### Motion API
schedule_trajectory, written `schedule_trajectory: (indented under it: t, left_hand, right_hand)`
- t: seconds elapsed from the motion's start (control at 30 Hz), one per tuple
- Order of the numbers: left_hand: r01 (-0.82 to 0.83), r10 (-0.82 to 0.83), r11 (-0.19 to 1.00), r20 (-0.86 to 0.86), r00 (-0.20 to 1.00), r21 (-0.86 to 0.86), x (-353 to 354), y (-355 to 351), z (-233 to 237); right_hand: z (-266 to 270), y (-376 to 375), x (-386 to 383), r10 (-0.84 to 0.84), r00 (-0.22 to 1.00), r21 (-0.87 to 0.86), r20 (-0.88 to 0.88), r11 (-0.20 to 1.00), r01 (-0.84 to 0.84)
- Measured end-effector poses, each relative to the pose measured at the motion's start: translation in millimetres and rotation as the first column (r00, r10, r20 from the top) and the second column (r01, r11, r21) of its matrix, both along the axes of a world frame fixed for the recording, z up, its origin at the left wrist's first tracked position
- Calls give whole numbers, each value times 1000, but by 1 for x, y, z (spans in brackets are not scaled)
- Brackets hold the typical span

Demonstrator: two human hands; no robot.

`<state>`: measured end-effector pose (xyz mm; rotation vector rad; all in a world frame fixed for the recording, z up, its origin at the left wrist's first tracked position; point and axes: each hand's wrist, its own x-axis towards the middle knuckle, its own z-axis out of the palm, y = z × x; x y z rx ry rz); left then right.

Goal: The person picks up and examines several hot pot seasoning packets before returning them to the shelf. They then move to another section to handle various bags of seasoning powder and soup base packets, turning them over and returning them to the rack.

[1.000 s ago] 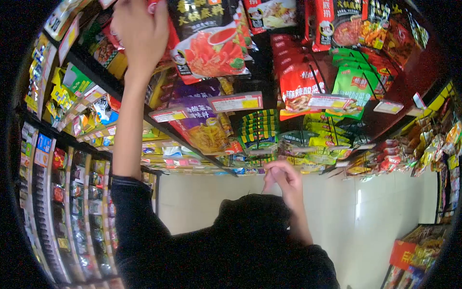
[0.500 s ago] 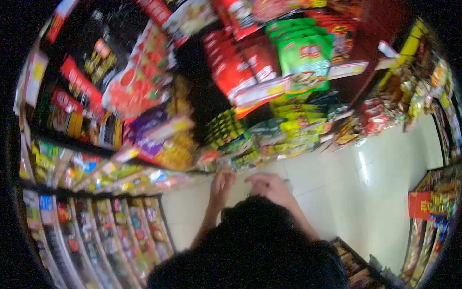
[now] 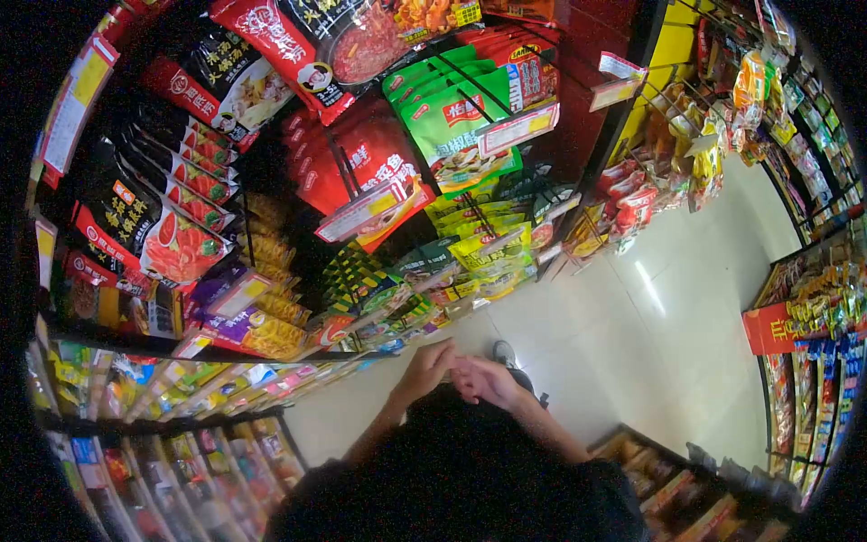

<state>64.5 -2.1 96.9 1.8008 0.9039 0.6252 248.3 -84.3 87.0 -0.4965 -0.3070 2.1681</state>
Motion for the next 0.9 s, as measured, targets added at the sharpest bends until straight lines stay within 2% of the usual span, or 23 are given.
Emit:
schedule_trajectory:
  t: [0.07,0.17,0.27,0.37,0.47,0.57,0.63,0.67,0.7,0.73,0.8,0.9]
  left_hand:
    - [-38,40,995,-18,999,93,15,0,-1]
    - [-77,90,975,-53,995,211,28,1,-12]
    - [27,-25,1000,-157,987,11,35,7,17]
    - [1,-3,999,-41,999,-50,37,0,21]
    - [-17,4,981,-67,998,-192,32,-6,22]
    - [-182,166,960,-92,982,-213,24,-20,3]
    - [-286,292,941,6,956,-182,23,-30,8]
    - [-312,325,919,17,946,-241,14,-35,-8]
    - [-351,374,887,21,927,-299,6,-38,-23]
    - [-370,377,897,-19,926,-241,3,-39,-11]
    - [-382,404,892,47,914,-242,0,-42,1]
    - [-396,405,907,45,913,-143,-16,-45,-4]
  right_hand:
    - [-8,-2,8,-29,999,-29,15,999,29]
    - [-11,-1,21,-65,985,64,163,996,55]
    - [1,4,35,-48,958,48,284,998,35]
    - [14,14,44,24,969,88,248,995,-47]
    - [2,23,47,151,989,26,10,988,-151]
    - [-14,27,40,251,964,-54,-92,965,-257]
    - [-36,27,25,278,960,-101,-41,954,-281]
    - [-33,29,19,290,957,-6,-14,957,-290]
    - [-10,31,18,291,954,-39,78,957,-289]
    - [-4,33,15,322,939,-53,121,947,-318]
    - [-2,34,6,337,930,33,144,938,-345]
    - [2,29,-12,300,935,43,189,949,-313]
